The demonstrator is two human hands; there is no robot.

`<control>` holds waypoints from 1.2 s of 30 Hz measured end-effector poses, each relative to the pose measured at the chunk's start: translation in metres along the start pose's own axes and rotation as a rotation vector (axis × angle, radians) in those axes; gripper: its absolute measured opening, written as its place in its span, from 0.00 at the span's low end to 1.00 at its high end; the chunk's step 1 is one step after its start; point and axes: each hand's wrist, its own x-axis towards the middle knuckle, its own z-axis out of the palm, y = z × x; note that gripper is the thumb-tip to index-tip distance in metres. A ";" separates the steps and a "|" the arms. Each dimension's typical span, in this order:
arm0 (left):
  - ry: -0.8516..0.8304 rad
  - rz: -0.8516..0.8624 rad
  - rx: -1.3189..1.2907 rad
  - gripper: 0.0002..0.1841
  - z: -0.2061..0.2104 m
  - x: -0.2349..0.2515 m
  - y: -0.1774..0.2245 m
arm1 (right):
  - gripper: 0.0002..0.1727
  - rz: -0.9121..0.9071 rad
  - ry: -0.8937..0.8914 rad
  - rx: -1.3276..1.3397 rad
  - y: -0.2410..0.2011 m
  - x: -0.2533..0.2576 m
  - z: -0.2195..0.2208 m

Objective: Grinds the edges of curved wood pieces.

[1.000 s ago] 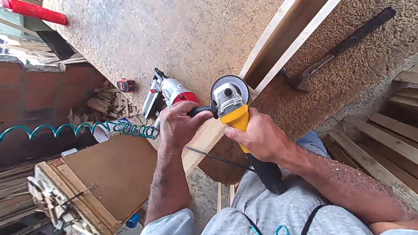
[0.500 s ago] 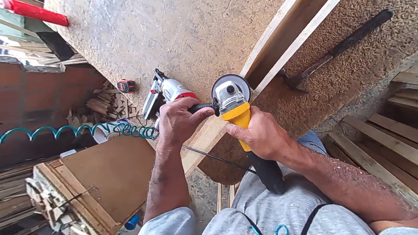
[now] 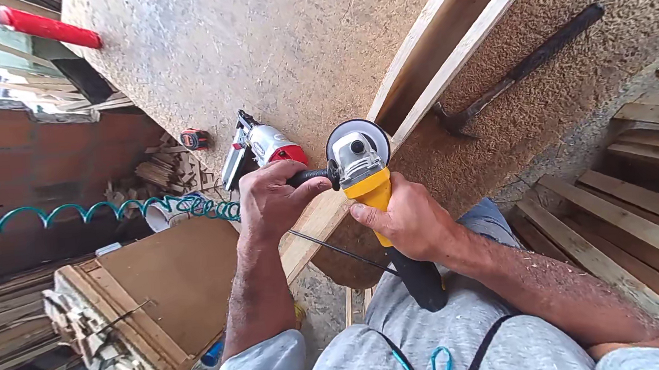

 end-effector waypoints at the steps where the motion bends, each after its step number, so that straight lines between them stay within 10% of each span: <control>1: -0.016 -0.012 0.018 0.37 0.003 0.003 0.001 | 0.37 0.014 0.001 0.011 0.003 0.001 -0.001; 36: -0.178 -0.162 0.071 0.38 0.012 -0.047 0.011 | 0.38 0.032 -0.036 0.029 0.042 -0.034 0.033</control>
